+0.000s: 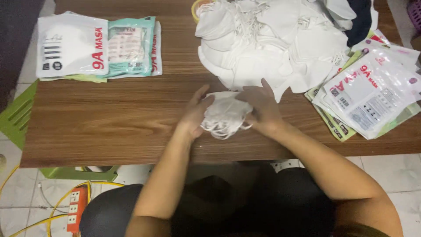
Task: Picking up, inspecting, and stacking white face masks from a pile on a table
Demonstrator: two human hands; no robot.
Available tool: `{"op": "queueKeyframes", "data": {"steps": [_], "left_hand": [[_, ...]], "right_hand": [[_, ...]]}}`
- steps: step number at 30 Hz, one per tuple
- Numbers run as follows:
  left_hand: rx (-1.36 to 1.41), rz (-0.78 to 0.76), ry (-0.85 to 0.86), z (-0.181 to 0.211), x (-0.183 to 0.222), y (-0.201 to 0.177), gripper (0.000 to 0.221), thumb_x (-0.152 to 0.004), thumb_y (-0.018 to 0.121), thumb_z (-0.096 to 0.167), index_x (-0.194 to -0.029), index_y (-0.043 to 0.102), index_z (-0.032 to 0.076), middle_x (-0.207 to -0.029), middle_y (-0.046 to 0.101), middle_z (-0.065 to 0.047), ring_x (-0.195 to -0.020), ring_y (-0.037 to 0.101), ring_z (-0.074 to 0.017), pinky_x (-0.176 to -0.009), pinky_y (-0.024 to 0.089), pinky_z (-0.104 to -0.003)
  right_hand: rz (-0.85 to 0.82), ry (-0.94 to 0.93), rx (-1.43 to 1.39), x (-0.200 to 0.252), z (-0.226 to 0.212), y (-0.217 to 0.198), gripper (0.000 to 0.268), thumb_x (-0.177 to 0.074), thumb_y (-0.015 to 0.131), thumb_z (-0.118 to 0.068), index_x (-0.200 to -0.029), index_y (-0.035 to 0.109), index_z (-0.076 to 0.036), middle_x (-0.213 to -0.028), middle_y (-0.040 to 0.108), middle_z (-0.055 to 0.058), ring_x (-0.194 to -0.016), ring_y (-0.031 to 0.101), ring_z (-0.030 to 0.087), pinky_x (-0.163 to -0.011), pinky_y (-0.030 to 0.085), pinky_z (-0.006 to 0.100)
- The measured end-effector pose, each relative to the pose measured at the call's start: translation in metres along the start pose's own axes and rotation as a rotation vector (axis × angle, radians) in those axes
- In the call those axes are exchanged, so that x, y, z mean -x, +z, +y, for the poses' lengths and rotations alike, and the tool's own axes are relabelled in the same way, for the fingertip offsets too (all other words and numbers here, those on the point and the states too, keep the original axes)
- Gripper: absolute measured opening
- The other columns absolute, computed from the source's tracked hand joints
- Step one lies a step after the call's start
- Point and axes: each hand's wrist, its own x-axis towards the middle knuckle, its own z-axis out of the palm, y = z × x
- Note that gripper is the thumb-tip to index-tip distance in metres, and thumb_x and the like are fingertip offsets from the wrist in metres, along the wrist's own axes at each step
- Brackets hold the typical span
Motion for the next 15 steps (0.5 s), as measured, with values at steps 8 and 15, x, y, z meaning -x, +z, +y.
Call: {"op": "queueKeyframes", "data": {"steps": [8, 15], "left_hand": [[-0.390, 0.038, 0.494, -0.029, -0.022, -0.048, 0.077, -0.107, 0.022, 0.062, -0.142, 0.061, 0.005, -0.137, 0.061, -0.031, -0.135, 0.052, -0.0467, -0.115, 0.037, -0.058], [-0.131, 0.226, 0.492, -0.054, -0.012, -0.009, 0.050, -0.113, 0.036, 0.043, -0.135, 0.067, 0.010, -0.130, 0.067, -0.015, -0.130, 0.059, -0.0235, -0.115, 0.042, -0.043]], "right_hand": [[-0.051, 0.581, -0.382, 0.005, -0.032, 0.004, 0.054, -0.072, 0.084, -0.013, -0.122, 0.066, -0.006, -0.111, 0.072, 0.018, -0.112, 0.067, 0.040, -0.099, 0.053, 0.054], [0.005, 0.525, -0.543, 0.014, -0.024, 0.033, 0.064, -0.068, 0.085, -0.007, -0.125, 0.054, -0.003, -0.111, 0.067, 0.026, -0.110, 0.066, 0.042, -0.093, 0.053, 0.057]]}}
